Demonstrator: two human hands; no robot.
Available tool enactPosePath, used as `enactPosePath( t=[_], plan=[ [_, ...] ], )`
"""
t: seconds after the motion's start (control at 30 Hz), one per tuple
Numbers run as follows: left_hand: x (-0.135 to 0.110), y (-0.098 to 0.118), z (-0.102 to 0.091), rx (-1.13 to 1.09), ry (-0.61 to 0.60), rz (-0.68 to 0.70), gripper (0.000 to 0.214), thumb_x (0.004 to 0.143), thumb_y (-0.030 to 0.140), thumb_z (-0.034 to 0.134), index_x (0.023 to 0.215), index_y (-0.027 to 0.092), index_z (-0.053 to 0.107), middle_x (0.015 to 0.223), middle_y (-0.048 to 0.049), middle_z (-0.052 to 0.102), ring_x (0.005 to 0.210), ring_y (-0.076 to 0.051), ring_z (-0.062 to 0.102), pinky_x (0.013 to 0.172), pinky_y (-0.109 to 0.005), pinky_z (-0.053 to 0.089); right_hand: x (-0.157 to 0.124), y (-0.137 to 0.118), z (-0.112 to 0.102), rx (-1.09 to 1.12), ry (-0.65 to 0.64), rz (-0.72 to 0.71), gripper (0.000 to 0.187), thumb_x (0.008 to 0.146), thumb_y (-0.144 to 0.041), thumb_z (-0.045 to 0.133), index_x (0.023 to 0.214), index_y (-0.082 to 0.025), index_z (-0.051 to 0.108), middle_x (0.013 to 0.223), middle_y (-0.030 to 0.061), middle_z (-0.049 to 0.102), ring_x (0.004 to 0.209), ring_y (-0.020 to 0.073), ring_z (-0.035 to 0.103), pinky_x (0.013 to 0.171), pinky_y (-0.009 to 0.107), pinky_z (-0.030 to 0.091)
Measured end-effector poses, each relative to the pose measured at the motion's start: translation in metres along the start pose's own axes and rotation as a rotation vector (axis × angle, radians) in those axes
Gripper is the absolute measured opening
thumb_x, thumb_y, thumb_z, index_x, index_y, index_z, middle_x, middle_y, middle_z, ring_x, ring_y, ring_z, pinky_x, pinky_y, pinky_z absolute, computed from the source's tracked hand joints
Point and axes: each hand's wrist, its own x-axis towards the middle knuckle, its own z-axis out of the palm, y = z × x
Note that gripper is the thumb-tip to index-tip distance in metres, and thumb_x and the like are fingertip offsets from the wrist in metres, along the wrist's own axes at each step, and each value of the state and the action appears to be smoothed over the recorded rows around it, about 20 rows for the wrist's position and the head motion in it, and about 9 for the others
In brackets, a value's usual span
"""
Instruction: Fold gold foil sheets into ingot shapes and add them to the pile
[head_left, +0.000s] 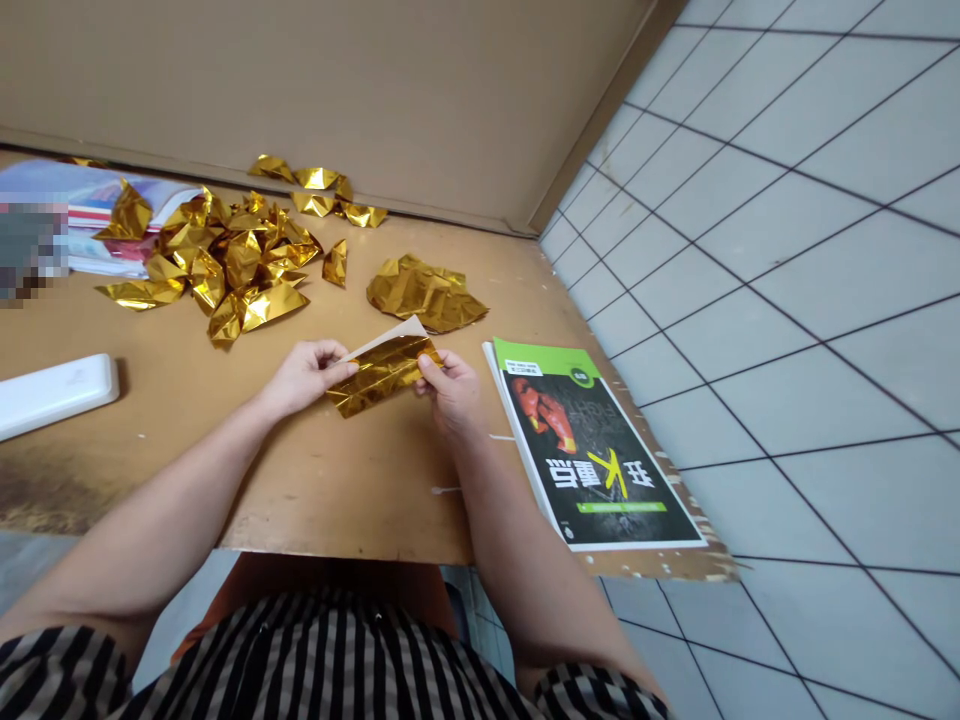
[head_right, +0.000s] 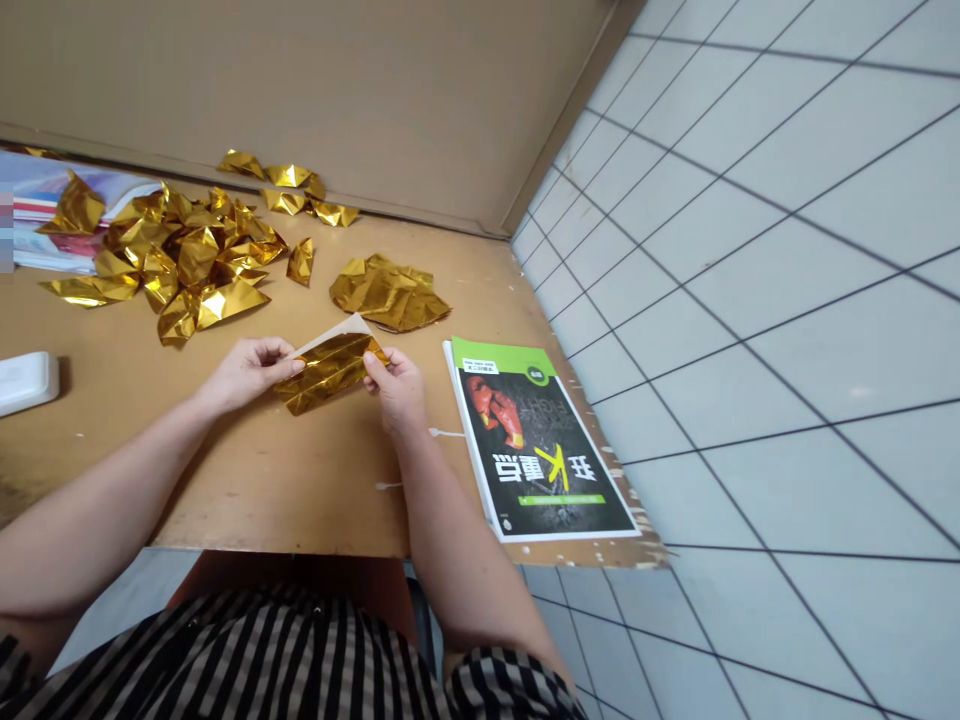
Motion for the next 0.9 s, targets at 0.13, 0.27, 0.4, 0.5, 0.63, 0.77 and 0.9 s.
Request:
enactPosePath(
  t=[0.13,0.27,0.4,0.5,0.63,0.77,0.9],
  plan=[
    [0.002,0.001,-0.005,-0.031,0.01,-0.02,0.026,0.061,0.034,0.08,0.06,0.017,0.06,0.054,0.0039,0.056,0.05,-0.008,0.045,0.051,-0.021,0.036,-0.003,-0.004,-0.001,-0.08,-0.054,0.001,0.037,0.056,-0.049,0.081,0.059,-0.021,0.057,0.052,-0.0064,0.051,0.047,0.0071,0.04,0.048,0.023,0.035],
    [0.003,0.0,-0.01,-0.037,-0.069,-0.048,0.023,0.061,0.03,0.081,0.061,0.016,0.062,0.055,0.0035,0.057,0.05,-0.009,0.047,0.051,-0.021,0.038,-0.006,-0.007,0.0,-0.101,-0.087,0.007,0.036,0.057,-0.05,0.082,0.066,-0.021,0.062,0.057,-0.0056,0.055,0.052,0.0089,0.046,0.053,0.024,0.039],
    [0.004,-0.004,-0.014,0.051,-0.176,-0.075,0.015,0.066,0.027,0.076,0.066,0.017,0.065,0.055,0.0035,0.057,0.05,-0.01,0.049,0.051,-0.021,0.04,-0.006,-0.005,-0.001,-0.144,-0.116,0.045,0.039,0.057,-0.053,0.081,0.066,-0.021,0.06,0.058,-0.0052,0.057,0.054,0.0098,0.048,0.054,0.025,0.038],
    [0.007,-0.01,-0.016,0.184,-0.071,-0.019,0.009,0.071,0.025,0.071,0.074,0.018,0.067,0.063,0.0011,0.062,0.056,-0.013,0.054,0.058,-0.025,0.047,-0.003,-0.001,-0.003,-0.251,-0.103,0.022,0.036,0.059,-0.05,0.079,0.061,-0.021,0.057,0.053,-0.0063,0.053,0.049,0.0089,0.043,0.051,0.025,0.034],
    [0.008,-0.016,-0.014,0.539,0.2,0.237,0.018,0.08,0.025,0.06,0.095,0.019,0.068,0.091,-0.0077,0.069,0.086,-0.023,0.063,0.085,-0.04,0.052,0.003,0.008,-0.003,-0.465,-0.024,-0.055,0.03,0.066,-0.041,0.072,0.057,-0.024,0.05,0.048,-0.0075,0.047,0.046,0.0095,0.038,0.05,0.025,0.03],
    [0.001,-0.017,0.002,0.709,0.027,0.501,0.034,0.093,0.033,0.045,0.117,0.017,0.063,0.123,-0.0135,0.064,0.119,-0.029,0.056,0.108,-0.048,0.039,0.008,0.017,-0.005,-0.716,0.074,-0.155,0.02,0.072,-0.032,0.063,0.06,-0.025,0.048,0.048,-0.0077,0.046,0.047,0.012,0.04,0.052,0.026,0.029],
    [-0.005,-0.021,0.019,0.86,-0.296,0.517,0.051,0.097,0.044,0.04,0.139,0.016,0.048,0.147,-0.0145,0.048,0.142,-0.029,0.036,0.118,-0.049,0.025,0.015,0.025,-0.008,-0.864,0.115,-0.191,0.011,0.078,-0.034,0.057,0.07,-0.026,0.054,0.056,-0.0046,0.054,0.054,0.0151,0.049,0.057,0.027,0.035]
  ],
)
